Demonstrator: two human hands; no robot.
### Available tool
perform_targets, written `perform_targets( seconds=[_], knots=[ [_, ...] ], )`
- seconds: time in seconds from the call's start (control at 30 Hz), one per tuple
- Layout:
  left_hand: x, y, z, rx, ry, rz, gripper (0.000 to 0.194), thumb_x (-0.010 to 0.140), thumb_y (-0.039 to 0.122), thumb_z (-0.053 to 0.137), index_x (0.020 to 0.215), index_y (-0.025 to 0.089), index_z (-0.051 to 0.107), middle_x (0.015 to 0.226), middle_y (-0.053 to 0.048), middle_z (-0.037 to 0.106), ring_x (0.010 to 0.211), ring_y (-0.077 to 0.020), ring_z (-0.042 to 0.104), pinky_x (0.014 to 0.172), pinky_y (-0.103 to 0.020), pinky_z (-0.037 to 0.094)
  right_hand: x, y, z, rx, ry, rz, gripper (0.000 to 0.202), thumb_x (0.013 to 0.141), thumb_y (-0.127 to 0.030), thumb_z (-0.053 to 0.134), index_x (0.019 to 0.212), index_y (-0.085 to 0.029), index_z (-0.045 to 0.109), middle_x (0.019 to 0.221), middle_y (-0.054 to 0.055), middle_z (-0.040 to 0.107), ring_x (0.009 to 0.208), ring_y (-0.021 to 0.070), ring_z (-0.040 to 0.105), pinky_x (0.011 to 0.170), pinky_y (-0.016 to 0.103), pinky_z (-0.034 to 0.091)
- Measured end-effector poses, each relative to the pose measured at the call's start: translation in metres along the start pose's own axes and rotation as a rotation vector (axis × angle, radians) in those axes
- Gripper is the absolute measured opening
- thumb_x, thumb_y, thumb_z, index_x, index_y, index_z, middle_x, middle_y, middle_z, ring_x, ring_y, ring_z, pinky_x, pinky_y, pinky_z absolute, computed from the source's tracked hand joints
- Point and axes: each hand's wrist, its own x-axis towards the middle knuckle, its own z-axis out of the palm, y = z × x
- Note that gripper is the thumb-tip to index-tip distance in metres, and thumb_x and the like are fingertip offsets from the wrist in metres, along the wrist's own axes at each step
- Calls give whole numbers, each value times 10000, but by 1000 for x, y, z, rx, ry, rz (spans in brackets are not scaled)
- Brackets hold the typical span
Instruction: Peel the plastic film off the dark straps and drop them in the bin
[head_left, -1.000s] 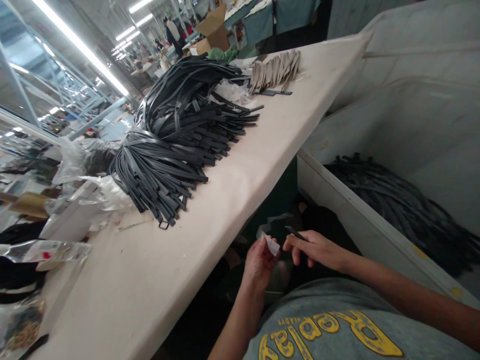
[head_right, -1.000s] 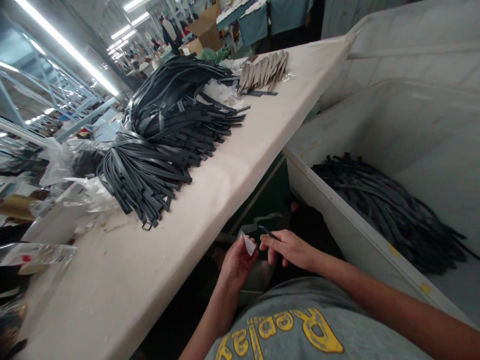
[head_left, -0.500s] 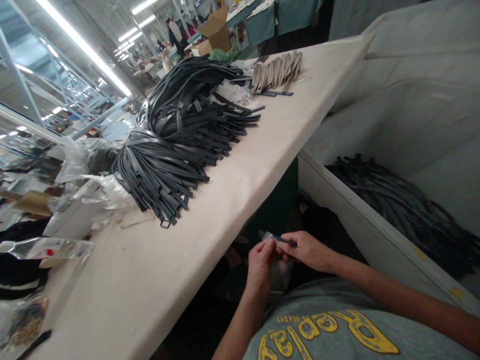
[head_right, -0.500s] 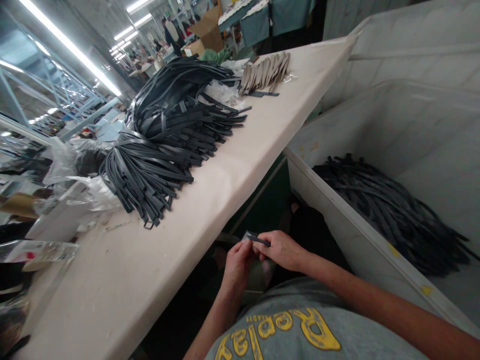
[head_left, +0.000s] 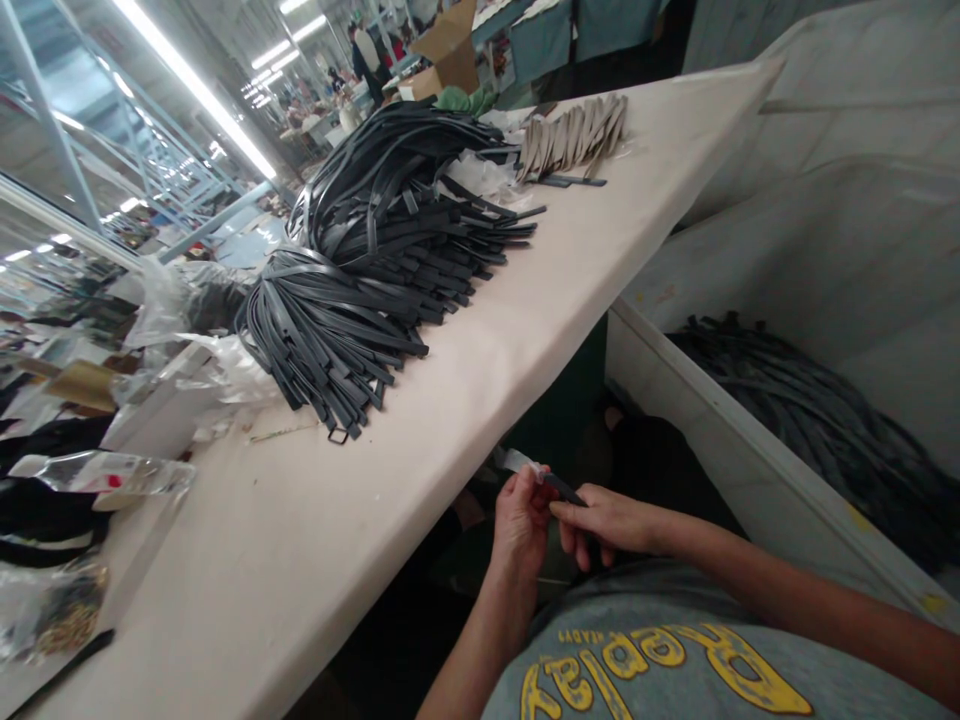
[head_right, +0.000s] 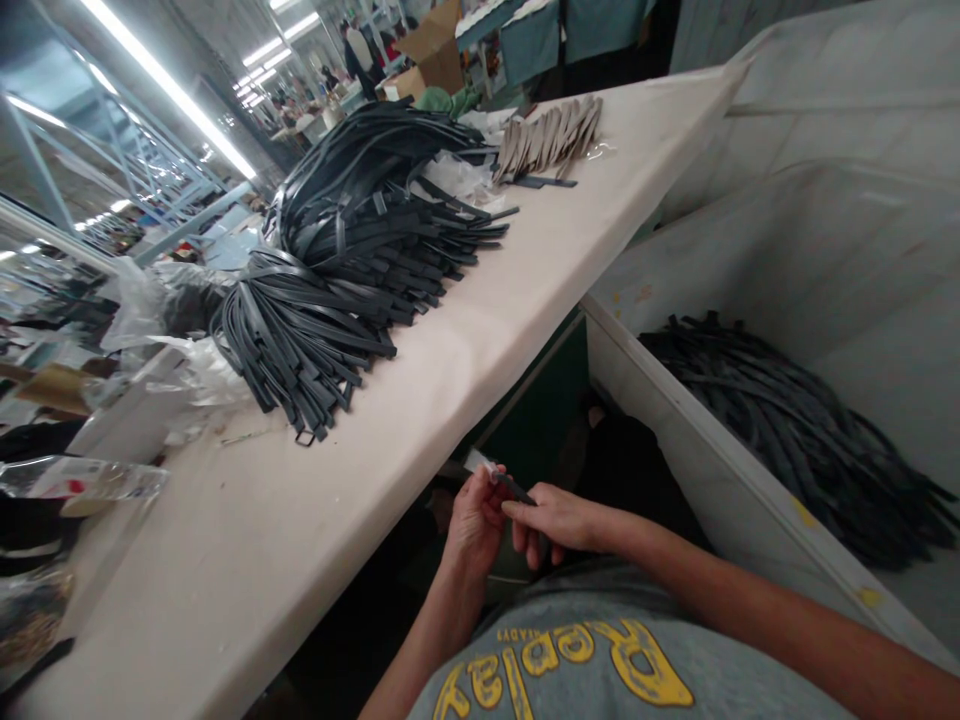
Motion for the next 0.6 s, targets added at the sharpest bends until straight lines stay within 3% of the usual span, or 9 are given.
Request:
perform_targets(
  seconds=[0.27, 0.33, 0.47, 0.6],
  knots=[
    [-5, 3, 0, 30, -2, -2, 461, 515, 452, 908, 756, 102, 731, 748, -59, 721, 642, -133, 631, 604, -219, 453, 17, 5, -4, 55, -93, 49, 691, 794, -789, 477, 682, -130, 653, 485, 32, 622, 386, 93, 515, 375, 171, 424],
    [-5, 1, -7, 58, -13, 22, 425, 559, 420, 897, 779, 92, 739, 742, -62, 724, 638, -134, 626, 600, -216, 442, 21, 5, -2, 46, -123, 74, 669, 829, -757, 437, 689, -136, 645, 489, 23, 614, 361, 84, 477, 359, 174, 419],
    [9, -12, -28, 274, -16, 105, 477, 643, 561, 804, 827, 124, 761, 750, -61, 734, 715, -187, 657, 672, -260, 482, 25, -2, 2, -39, -189, 88, 607, 843, -700, 416, 658, -153, 603, 462, 7, 562, 368, 119, 499, 344, 211, 426],
    [34, -19, -37, 243, 0, 4, 632, 413, 690, 834, 784, 180, 791, 719, -59, 758, 760, -266, 698, 712, -320, 528, 24, -12, -7, -159, -83, -57, 405, 805, -555, 644, 693, -168, 610, 511, -64, 521, 422, 44, 422, 404, 137, 350]
  ],
)
